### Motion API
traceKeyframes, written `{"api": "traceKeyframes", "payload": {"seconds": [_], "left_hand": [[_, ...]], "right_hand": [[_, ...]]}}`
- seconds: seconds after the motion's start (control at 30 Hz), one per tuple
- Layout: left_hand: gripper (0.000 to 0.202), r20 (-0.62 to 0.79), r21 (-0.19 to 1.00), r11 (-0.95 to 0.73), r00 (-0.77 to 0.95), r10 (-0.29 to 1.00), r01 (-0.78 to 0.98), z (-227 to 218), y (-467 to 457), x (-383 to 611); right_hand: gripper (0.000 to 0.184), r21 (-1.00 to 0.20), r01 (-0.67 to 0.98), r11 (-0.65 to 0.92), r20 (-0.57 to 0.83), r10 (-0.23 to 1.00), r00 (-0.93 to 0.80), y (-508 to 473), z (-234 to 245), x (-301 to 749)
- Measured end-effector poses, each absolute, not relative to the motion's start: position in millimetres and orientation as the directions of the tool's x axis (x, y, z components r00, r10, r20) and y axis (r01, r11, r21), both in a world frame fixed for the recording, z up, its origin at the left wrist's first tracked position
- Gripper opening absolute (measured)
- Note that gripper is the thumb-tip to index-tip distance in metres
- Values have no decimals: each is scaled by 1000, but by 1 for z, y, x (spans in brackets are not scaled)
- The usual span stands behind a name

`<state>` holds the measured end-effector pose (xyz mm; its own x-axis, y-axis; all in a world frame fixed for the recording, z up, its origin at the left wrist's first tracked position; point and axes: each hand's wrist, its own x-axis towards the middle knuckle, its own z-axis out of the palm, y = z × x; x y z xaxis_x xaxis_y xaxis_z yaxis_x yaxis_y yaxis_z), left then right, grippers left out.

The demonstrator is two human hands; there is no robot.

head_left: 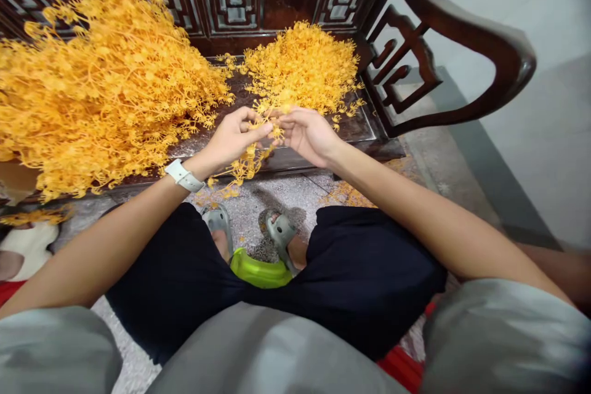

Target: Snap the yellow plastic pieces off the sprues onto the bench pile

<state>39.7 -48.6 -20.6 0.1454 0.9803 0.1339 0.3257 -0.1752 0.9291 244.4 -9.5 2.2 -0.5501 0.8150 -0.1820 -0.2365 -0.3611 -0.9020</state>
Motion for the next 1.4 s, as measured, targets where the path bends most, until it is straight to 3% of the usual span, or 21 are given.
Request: {"api": "traceKeyframes", "payload": {"seconds": [0.13,0.3,0.5,0.63,0.87,1.07,1.1,1.17,1.23,1.27,1.33,1.4], "left_hand": [[31,105,877,-170,165,981,450,-11,-54,32],[21,170,675,-338,307,936,656,-4,-65,28],[30,131,545,-408,406,904,733,9,-76,29],[37,138,484,-424,412,901,765,15,-77,32],[37,207,465,-401,343,916,789,19,-71,41],[30,157,408,-635,635,757,656,23,-104,46],[30,168,393,-648,642,748,653,22,-109,46],[31,190,383,-637,617,763,670,17,-112,43],[32,187,399,-602,581,792,692,13,-107,38],[32,183,410,-582,562,807,702,11,-103,35],[33,177,424,-544,523,834,724,9,-96,31],[33,178,426,-515,490,854,743,9,-94,30]], "right_hand": [[27,-930,-181,-319,-186,836,-517,-7,6,248],[46,-978,-91,-186,-118,861,-494,-2,-4,253],[32,-1000,19,-10,-17,901,-434,8,-18,258],[19,-998,57,-18,-38,920,-390,13,-18,255],[21,-999,30,12,4,970,-244,20,-15,239],[23,-1000,-13,3,1,990,143,72,-26,292],[24,-1000,9,-11,-10,994,111,74,-28,304],[28,-991,106,-87,-105,979,-178,69,-29,321],[33,-968,220,-122,-219,840,-496,58,-26,327],[35,-965,233,-123,-238,782,-576,53,-23,326],[33,-982,133,-136,-188,806,-562,50,-14,321],[30,-984,-20,-179,-155,901,-405,52,-6,316]]}}
